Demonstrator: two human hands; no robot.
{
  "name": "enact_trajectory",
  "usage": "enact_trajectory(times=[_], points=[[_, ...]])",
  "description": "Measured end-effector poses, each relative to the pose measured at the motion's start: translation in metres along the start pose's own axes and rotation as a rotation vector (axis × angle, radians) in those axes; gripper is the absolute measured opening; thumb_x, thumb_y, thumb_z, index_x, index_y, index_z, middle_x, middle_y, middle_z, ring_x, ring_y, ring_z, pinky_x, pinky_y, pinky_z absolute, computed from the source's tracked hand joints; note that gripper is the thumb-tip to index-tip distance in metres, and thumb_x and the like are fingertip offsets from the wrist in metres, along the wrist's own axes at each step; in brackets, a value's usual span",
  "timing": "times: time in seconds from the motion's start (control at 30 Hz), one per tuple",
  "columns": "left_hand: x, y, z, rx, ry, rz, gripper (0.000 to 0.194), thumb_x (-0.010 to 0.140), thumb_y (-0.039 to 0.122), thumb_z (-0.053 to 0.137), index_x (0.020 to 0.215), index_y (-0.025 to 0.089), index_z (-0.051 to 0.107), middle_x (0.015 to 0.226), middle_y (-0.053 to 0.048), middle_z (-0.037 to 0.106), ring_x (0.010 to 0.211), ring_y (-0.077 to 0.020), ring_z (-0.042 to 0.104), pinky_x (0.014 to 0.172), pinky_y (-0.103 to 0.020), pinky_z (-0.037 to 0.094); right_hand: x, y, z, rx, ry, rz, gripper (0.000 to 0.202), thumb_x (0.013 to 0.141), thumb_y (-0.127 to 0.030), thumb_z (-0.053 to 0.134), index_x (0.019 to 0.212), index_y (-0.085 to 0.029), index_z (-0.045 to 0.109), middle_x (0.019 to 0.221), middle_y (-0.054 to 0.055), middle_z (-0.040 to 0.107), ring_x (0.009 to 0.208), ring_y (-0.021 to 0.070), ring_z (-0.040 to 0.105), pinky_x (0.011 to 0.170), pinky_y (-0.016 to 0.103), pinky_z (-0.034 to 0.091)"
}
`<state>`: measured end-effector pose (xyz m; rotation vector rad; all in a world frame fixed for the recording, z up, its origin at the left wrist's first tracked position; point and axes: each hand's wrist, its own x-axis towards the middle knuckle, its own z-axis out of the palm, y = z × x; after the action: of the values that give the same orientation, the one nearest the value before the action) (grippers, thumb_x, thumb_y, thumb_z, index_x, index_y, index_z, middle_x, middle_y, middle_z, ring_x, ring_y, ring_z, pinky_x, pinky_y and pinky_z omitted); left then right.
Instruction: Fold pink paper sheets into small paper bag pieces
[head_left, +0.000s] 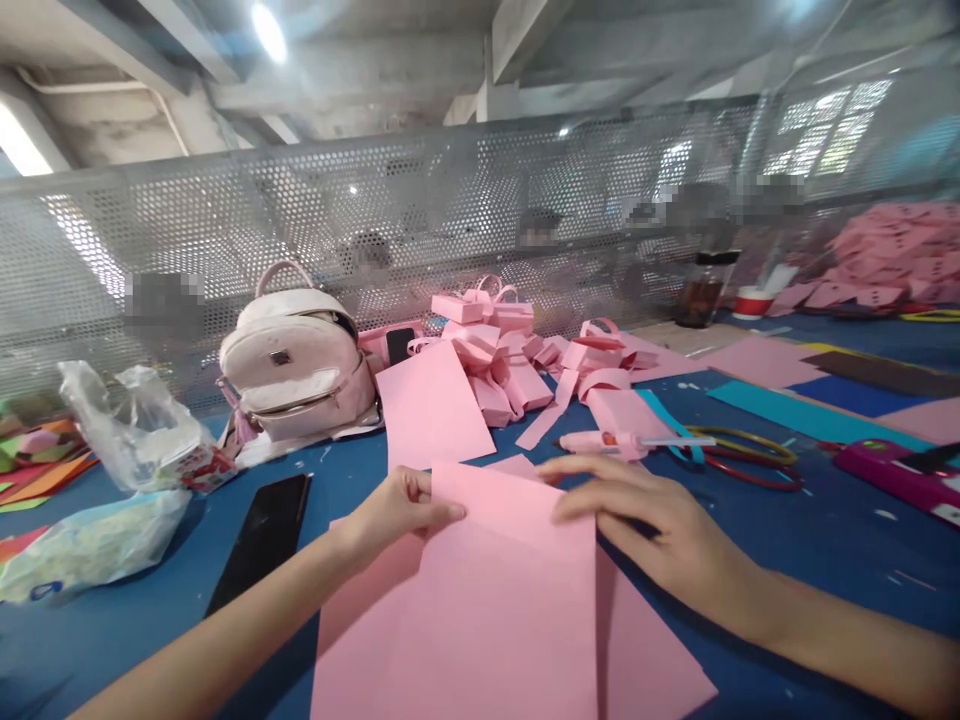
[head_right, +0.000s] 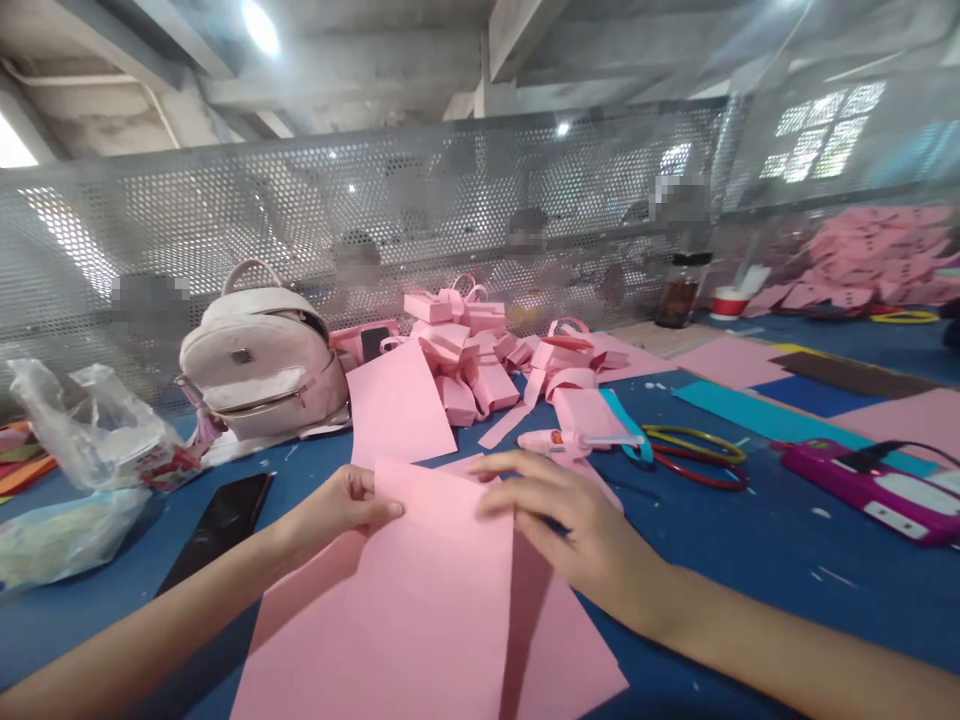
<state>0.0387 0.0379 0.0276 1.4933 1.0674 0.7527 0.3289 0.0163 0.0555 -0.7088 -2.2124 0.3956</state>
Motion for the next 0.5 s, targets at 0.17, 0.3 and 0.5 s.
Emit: enact_trajectory(times=[0.17, 0.3, 0.5], points=[[-0.011, -0.014, 0.009, -0.108, 0.144, 0.007, 0.062, 0.067, 0.060, 0.081, 0.048, 0.019, 0.039, 0.050, 0.009, 0.029, 0.050, -0.0056, 0.022, 0.049, -0.023, 0.019, -0.004, -0.006, 0.013, 0.556, 0.010, 0.612, 0.057, 0.096, -0.053, 0.054, 0.146, -0.026, 0.047, 0.129, 0.014, 0.068, 0.118, 0.0314, 0.065, 0.095, 0.045, 0.055], [-0.019, -0.022, 0.013, -0.175, 0.229, -0.003, 0.058, 0.067, 0.062, 0.081, 0.050, 0.018, 0.046, 0.051, 0.007, 0.036, 0.049, -0.0067, 0.031, 0.050, -0.023, 0.026, 0.003, 0.005, 0.034, 0.816, -0.118, 0.732, 0.069, 0.083, -0.053, 0.072, 0.140, -0.020, 0.052, 0.120, 0.015, 0.073, 0.104, 0.0314, 0.072, 0.095, 0.047, 0.055], [-0.024, -0.029, 0.014, -0.213, 0.303, -0.013, 0.052, 0.067, 0.065, 0.080, 0.063, 0.015, 0.065, 0.059, -0.002, 0.059, 0.060, -0.0171, 0.057, 0.059, -0.028, 0.043, 0.025, 0.037, 0.063, 0.779, -0.115, 0.708, 0.058, 0.065, -0.050, 0.086, 0.108, -0.014, 0.071, 0.108, 0.015, 0.076, 0.101, 0.0347, 0.072, 0.090, 0.047, 0.057]])
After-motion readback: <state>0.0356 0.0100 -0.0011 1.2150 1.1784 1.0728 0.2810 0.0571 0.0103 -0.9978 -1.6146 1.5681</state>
